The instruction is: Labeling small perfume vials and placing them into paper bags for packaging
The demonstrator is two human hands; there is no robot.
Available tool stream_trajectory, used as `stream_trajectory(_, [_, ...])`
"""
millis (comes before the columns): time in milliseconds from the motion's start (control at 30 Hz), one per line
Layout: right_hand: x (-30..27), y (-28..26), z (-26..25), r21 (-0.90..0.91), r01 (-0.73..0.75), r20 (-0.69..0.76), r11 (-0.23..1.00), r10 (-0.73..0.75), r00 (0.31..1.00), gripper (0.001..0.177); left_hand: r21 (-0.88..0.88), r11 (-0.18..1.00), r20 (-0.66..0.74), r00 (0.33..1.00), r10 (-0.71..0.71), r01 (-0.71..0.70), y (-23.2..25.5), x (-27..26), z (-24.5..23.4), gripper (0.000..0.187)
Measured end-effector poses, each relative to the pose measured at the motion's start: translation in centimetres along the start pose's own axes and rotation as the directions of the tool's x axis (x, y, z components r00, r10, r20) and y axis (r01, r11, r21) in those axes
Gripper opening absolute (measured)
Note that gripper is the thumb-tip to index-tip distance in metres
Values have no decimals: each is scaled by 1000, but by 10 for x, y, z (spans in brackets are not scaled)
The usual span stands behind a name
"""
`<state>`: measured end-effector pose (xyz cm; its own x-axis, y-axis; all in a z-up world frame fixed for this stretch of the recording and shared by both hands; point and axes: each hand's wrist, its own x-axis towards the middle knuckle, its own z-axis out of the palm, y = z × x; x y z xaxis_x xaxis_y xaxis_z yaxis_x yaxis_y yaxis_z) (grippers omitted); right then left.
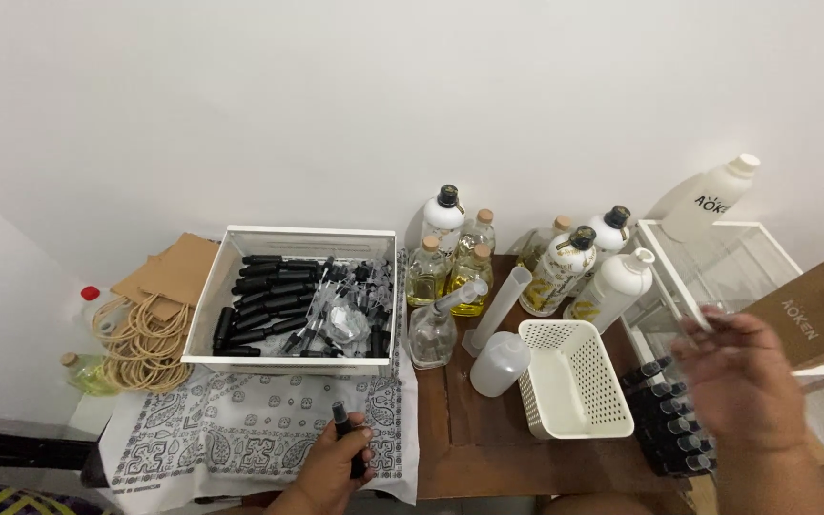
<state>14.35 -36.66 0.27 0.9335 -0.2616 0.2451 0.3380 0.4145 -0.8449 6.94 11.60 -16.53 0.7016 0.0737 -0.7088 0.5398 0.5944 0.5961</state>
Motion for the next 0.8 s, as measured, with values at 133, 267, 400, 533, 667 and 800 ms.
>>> stream_trajectory(133, [-50, 16, 85, 238, -105, 305, 966, 28, 952, 26, -36, 999, 42, 999, 13, -12, 2, -5, 0, 28])
stream_trajectory(267, [-88, 60, 117, 169, -420, 262, 892, 370, 891, 32, -118, 993, 178, 984, -2, 23, 0, -4, -7, 25])
stream_trajectory(400, [-121, 95, 144, 130, -592, 370, 795, 515, 773, 20, -171, 985, 296, 954, 37, 15, -11, -4, -11, 25])
stream_trajectory(533, [-158, 109, 179, 0, -681, 208, 732, 667, 716, 16, -94, 994, 348, 938, -12, 47, 0, -32, -9, 24])
stream_trajectory(667, [-183, 141, 180, -178, -708, 94, 684, 728, 679, 22, -83, 981, 486, 867, -113, 175, -6, -31, -13, 43])
stream_trajectory(800, [-192, 171, 163, -285, -658, 116, 697, 706, 698, 20, -86, 970, 529, 835, -149, 228, -4, -42, -6, 52])
